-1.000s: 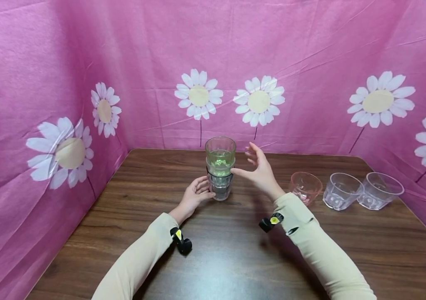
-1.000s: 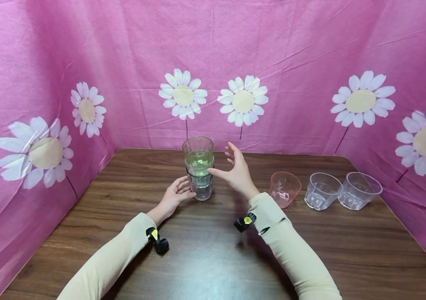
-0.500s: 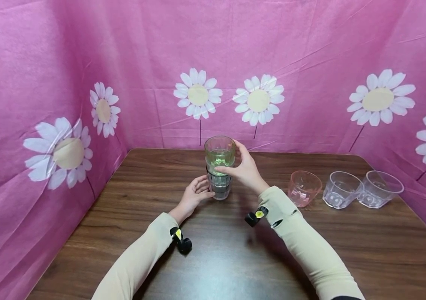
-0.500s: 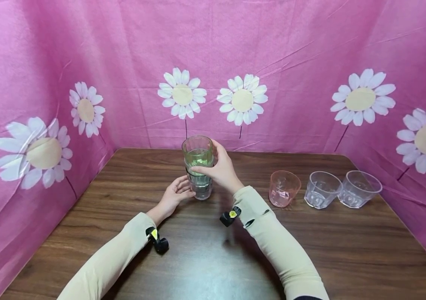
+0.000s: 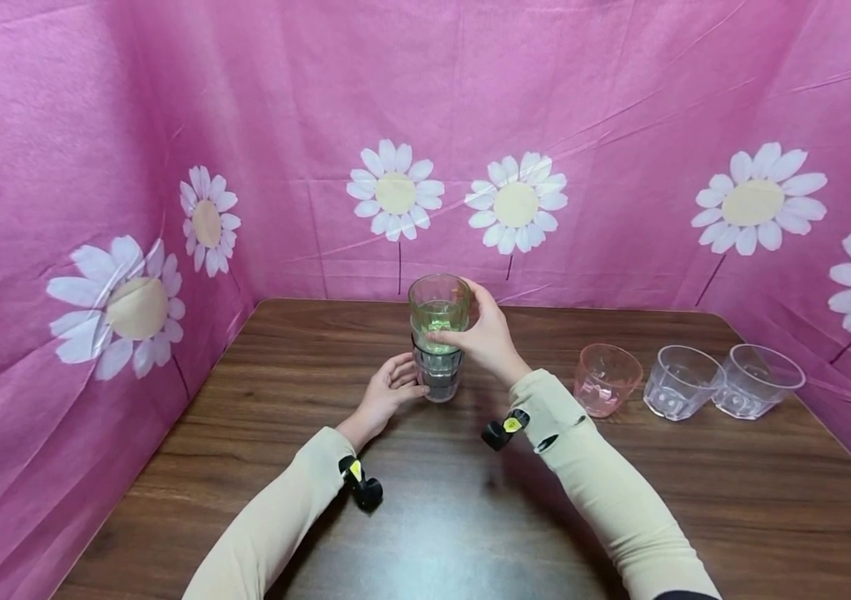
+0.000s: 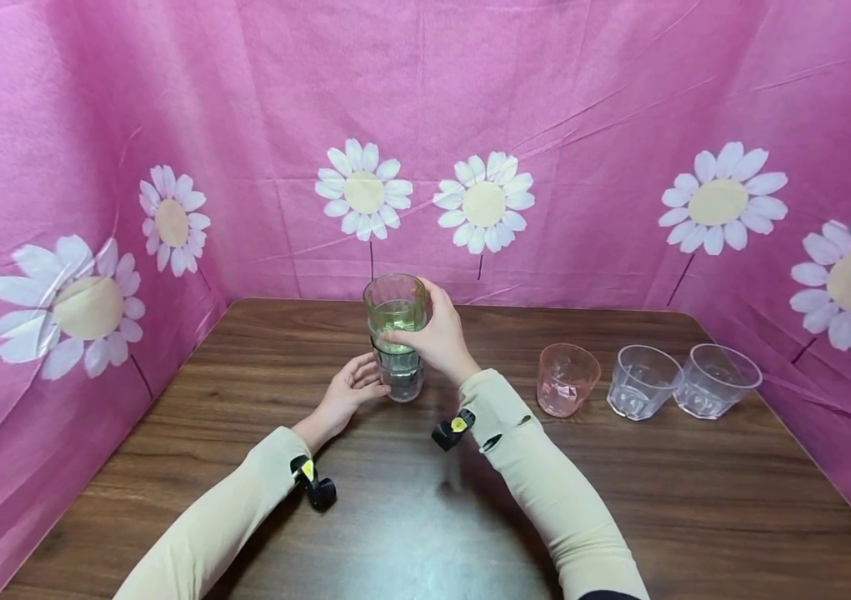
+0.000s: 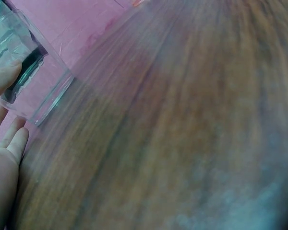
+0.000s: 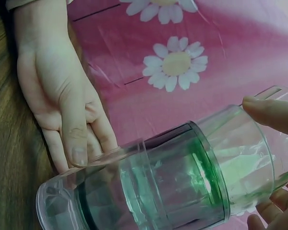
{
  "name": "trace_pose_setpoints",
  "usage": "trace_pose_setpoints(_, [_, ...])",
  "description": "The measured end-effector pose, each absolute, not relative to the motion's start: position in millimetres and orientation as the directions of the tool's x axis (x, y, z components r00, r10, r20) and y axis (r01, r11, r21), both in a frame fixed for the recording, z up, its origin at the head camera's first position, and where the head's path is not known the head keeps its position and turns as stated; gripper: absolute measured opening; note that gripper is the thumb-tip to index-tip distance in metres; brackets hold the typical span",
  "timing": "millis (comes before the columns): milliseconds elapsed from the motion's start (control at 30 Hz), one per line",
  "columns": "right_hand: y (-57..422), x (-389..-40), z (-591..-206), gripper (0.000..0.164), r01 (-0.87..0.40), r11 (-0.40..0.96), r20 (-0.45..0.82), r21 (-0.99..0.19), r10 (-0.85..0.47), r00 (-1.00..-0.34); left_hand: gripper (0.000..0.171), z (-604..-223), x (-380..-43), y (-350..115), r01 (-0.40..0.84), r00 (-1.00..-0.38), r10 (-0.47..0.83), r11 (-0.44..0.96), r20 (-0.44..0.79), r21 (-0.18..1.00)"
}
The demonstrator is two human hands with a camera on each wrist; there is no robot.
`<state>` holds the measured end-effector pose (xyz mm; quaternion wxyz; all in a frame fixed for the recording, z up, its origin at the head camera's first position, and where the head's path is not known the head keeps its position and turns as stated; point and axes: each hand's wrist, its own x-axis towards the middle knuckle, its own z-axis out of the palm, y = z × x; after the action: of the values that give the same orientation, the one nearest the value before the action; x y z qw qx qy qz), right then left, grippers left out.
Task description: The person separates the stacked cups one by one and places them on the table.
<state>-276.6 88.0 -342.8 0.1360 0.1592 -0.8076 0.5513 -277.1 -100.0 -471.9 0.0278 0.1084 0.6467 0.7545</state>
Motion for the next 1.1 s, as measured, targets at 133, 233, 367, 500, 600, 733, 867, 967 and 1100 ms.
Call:
trace_pose_setpoints(133, [88,-277,-342,0.094,-0.414,0.324,0.404,-0.851,-0.103,-0.909,0.062,-473,-278,-100,0.104,-0.975,0.180,-0.160,0.132,0.982])
trace_pose_setpoints(233, [88,-277,-342,0.093,-0.422,0.314,0.412,-0.850,-0.101,-0.905,0.062,-473,-278,-100,0.101,-0.975,0.181,-0.162,0.130,0.982])
trace_pose_setpoints(367, [89,-277,-340,0.093,-0.431,0.311,0.424,-0.847,-0.092,-0.901,0.063,-473,-278,-100,0.094,-0.975,0.182,-0.169,0.125,0.981])
trace_pose_setpoints(500, [89,-277,-335,0.092,-0.431,0.307,0.428,-0.848,-0.081,-0.900,0.064,-473,-278,-100,0.099,-0.974,0.183,-0.167,0.130,0.981])
trace_pose_setpoints(600, [90,-277,-332,0.092,-0.431,0.310,0.430,-0.847,-0.076,-0.900,0.064,-472,-279,-100,0.097,-0.974,0.186,-0.167,0.128,0.981])
trace_pose_setpoints(733, [91,-276,-325,0.093,-0.441,0.316,0.444,-0.840,-0.066,-0.894,0.064,-472,-280,-101,0.094,-0.974,0.187,-0.169,0.125,0.981])
trace_pose_setpoints(867, [93,-274,-317,0.093,-0.450,0.299,0.454,-0.842,-0.060,-0.889,0.064,-472,-279,-100,0.094,-0.975,0.181,-0.167,0.124,0.981])
trace_pose_setpoints(967, [94,-272,-312,0.093,-0.454,0.261,0.455,-0.852,-0.061,-0.888,0.064,-472,-278,-100,0.092,-0.977,0.177,-0.171,0.122,0.981])
trace_pose_setpoints(1100, [96,-270,-306,0.092,-0.470,0.219,0.468,-0.855,-0.065,-0.881,0.064,-472,-278,-100,0.112,-0.974,0.177,-0.166,0.142,0.980])
